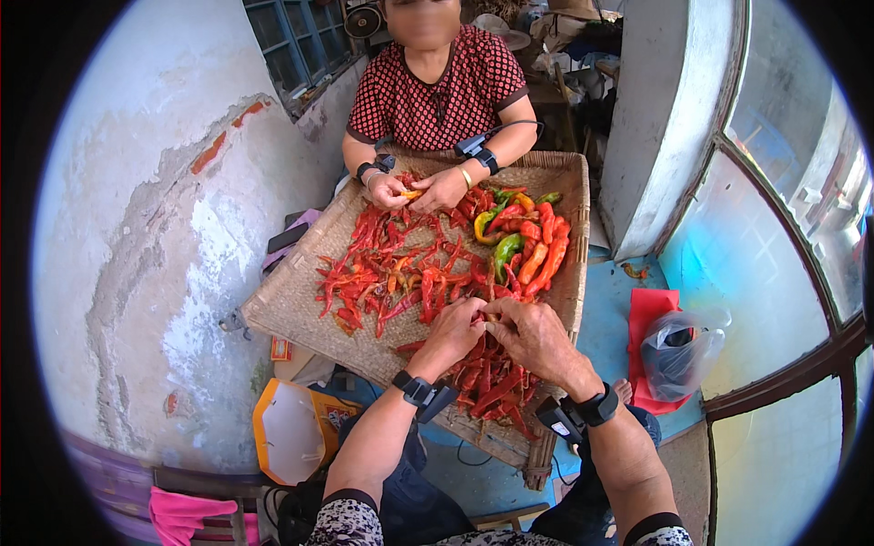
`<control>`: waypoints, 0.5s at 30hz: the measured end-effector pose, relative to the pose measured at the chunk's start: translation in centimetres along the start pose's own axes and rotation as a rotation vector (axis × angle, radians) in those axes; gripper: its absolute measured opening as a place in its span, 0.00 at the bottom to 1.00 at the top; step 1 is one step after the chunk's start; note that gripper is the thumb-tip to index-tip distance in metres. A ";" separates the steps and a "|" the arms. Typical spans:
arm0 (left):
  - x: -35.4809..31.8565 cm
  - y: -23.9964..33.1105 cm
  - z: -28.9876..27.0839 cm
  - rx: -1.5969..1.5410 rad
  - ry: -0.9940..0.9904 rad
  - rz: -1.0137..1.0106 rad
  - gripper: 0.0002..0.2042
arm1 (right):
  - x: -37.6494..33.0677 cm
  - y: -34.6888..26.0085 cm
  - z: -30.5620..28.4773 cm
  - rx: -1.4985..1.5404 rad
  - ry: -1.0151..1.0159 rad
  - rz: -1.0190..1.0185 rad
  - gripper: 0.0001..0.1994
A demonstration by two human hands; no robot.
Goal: Sort dried red peppers and fresh green/red peppers on a large woven tray.
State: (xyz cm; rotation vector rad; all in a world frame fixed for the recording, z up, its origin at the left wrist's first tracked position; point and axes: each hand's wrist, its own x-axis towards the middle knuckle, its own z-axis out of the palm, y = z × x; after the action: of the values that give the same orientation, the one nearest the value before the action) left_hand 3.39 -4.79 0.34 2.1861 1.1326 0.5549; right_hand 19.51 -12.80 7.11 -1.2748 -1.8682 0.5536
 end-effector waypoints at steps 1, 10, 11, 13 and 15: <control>0.1 -0.2 0.1 0.000 0.000 -0.001 0.12 | 0.0 -0.1 0.0 -0.008 0.016 -0.022 0.10; -0.3 0.8 -1.1 -0.122 0.369 0.044 0.18 | 0.5 0.1 0.1 0.005 -0.018 0.053 0.13; -0.5 0.9 -1.6 -0.203 0.312 0.022 0.16 | 0.5 0.3 0.3 0.006 -0.019 0.051 0.13; -1.0 1.9 -2.0 -0.435 0.318 0.027 0.15 | 0.5 0.8 0.9 0.012 0.065 0.030 0.15; -1.4 3.4 -2.3 -0.756 0.311 0.054 0.11 | 0.5 0.7 1.0 0.053 0.059 0.044 0.16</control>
State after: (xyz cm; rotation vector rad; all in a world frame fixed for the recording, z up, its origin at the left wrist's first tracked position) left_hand 3.18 -6.69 4.20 1.5035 0.8169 1.1593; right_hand 19.02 -11.98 6.21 -1.2866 -1.7695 0.5794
